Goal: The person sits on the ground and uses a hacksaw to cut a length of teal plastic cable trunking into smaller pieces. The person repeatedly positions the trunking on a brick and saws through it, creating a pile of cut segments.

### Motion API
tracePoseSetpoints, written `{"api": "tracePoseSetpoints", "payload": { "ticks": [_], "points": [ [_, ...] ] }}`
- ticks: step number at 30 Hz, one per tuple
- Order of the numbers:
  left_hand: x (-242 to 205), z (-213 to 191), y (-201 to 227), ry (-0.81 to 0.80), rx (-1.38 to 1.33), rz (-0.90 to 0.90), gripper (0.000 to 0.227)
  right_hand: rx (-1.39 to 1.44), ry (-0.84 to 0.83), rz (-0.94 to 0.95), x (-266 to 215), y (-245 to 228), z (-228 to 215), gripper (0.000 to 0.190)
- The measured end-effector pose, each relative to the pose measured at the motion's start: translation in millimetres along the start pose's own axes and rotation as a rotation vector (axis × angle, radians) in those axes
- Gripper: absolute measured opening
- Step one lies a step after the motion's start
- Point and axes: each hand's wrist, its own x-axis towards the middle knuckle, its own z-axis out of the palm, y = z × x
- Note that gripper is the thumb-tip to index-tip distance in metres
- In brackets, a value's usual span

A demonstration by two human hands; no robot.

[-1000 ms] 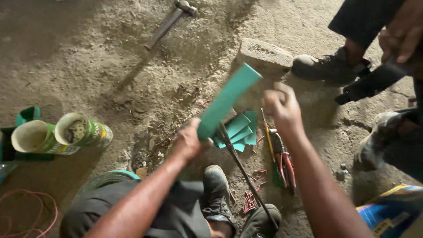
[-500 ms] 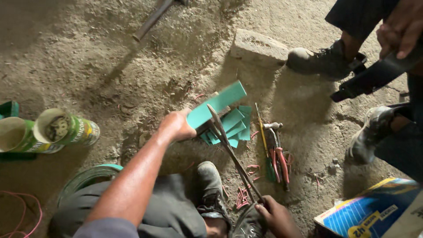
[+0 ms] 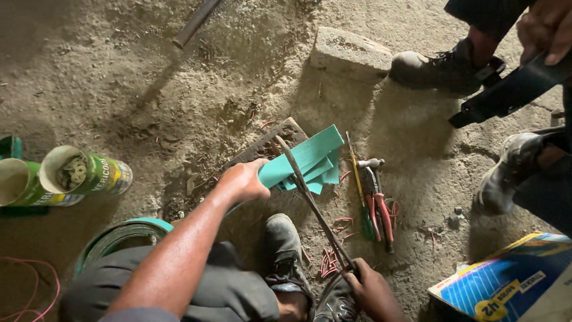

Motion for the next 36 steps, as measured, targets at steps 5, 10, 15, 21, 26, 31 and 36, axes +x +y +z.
{"api": "tracePoseSetpoints", "payload": {
  "ticks": [5,10,15,21,26,31,36],
  "points": [
    [-1,2,4,-0.051,0.006,-0.058,0.089,0.239,-0.122,0.112,-3,-3,-3,0.024],
    [-2,5,0,-0.057,0.013,-0.056,0.086,-0.064,-0.003,-0.056,11,8,6,0.023],
    [2,8,-3,-0.053,-0.011,-0.039,0.085,0.034,0.090,-0.379,40,15,19,0.044],
    [6,6,-4,-0.062,0.014,-0.027,0.084,0.123,-0.137,-0.136,59,24,26,0.078],
    [2,5,1,-0.042,0.005,-0.006,0.081,0.093,-0.130,-0.291,67,40,39,0.079],
    [10,4,-4,-0.076,0.014,-0.087,0.080,0.115,0.120,-0.314,91,70,82,0.049],
    [18,18,21,-0.045,0.224,-0.171,0.062,0.225,0.266,-0.573,111,102,100,0.042]
  ]
}}
